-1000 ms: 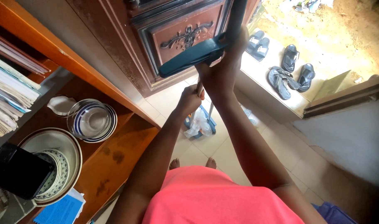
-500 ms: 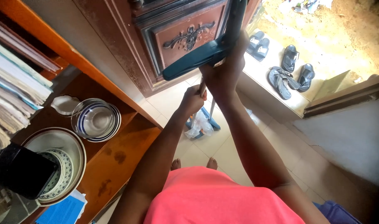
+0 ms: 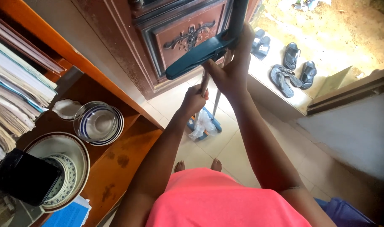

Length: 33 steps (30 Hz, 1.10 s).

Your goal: Assembling a broom handle and head.

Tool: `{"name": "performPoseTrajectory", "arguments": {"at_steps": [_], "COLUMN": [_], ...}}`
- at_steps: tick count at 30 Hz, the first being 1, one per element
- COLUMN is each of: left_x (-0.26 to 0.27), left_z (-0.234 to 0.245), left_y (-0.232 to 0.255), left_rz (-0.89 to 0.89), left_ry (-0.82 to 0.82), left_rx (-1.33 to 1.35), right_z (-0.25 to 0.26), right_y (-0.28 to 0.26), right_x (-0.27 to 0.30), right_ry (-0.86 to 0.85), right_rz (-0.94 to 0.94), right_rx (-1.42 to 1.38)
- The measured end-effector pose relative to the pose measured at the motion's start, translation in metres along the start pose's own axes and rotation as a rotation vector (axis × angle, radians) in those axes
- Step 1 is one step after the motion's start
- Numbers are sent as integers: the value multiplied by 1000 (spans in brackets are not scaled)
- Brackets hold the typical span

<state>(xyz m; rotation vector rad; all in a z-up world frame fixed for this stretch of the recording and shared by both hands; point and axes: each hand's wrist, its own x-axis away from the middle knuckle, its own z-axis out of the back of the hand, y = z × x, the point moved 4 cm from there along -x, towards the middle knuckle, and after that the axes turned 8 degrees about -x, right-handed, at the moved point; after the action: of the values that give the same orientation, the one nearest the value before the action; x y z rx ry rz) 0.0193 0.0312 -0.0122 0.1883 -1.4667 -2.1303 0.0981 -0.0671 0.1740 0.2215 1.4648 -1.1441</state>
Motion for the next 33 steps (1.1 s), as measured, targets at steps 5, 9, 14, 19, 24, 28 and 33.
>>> {"name": "performPoseTrajectory", "arguments": {"at_steps": [5,9,14,19,24,28,33], "left_x": [1,-1,5,11,5,9,7], "left_z": [0,3,12,16,23,33,38], "left_y": [-2,-2,12,8,-16,-15,-15], "left_rz": [25,-121,-50,-5,-200,-198,-273], "left_ry": [-27,6,-43,14,144,143,209], "left_rx": [-7,-108,-210,-198,-196,-114,-155], "right_z": [6,7,3,-1,-12,-18,-25], "right_y": [2,2,4,8,8,19,25], "right_x": [5,6,4,9,8,14,11], "right_ry": [2,7,-28,-27,-61,-71,-80], "right_rz": [-8,-25,24,-81,-137,-119,-198], "right_rx": [76,83,24,-72,-57,-74,-42]}}
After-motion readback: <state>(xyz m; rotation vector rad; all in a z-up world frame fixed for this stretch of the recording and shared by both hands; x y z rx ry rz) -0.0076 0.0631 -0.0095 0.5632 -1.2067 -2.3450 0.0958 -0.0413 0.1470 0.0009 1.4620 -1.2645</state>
